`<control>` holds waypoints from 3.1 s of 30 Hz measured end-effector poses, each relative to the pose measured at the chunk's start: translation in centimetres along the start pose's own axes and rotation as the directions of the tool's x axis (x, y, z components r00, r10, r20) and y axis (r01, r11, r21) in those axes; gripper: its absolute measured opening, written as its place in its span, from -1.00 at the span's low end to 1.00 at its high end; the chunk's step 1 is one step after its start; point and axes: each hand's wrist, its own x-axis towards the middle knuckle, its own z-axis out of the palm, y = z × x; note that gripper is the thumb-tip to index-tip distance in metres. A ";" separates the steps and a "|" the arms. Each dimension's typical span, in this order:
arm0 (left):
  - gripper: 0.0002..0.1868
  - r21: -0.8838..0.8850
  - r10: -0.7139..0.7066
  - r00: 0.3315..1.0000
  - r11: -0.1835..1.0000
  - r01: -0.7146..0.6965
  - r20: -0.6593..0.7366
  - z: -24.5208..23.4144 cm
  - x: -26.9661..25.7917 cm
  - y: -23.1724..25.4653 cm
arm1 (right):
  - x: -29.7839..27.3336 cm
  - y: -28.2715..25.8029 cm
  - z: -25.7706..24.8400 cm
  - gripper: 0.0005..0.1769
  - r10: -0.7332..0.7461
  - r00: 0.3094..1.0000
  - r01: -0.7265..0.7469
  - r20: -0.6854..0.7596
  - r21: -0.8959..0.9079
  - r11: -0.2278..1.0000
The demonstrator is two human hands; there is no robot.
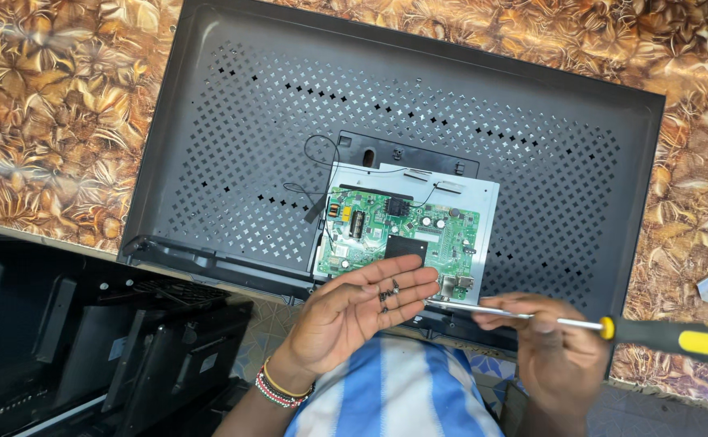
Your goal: The person uses a screwdriver to remove screws from a circuit board mounted inside a black perforated metal casing. They then lift the circuit board out of the casing and place it on a nearby workbench.
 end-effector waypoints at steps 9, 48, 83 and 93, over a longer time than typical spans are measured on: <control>-0.29 0.180 0.016 1.000 0.983 -0.015 -0.005 0.6 0.0 -0.1 | -0.4 -1.0 4.0 -0.62 -0.017 0.991 0.077 0.130 -0.476 0.876; -0.48 0.321 0.121 0.881 0.946 0.037 -0.458 -1.6 0.3 -1.8 | -0.9 3.1 2.5 -0.61 0.029 0.999 -0.033 -0.045 -0.098 0.995; 0.29 0.549 0.023 0.983 -0.832 -0.082 0.181 -2.4 2.7 10.2 | 3.6 3.8 1.6 -0.63 0.107 0.942 -0.186 -0.318 -0.228 0.956; 0.32 0.784 -0.033 0.993 -0.611 -0.110 0.114 -2.6 2.7 11.2 | 3.6 3.9 1.6 -0.62 0.095 0.952 -0.164 -0.292 -0.221 0.961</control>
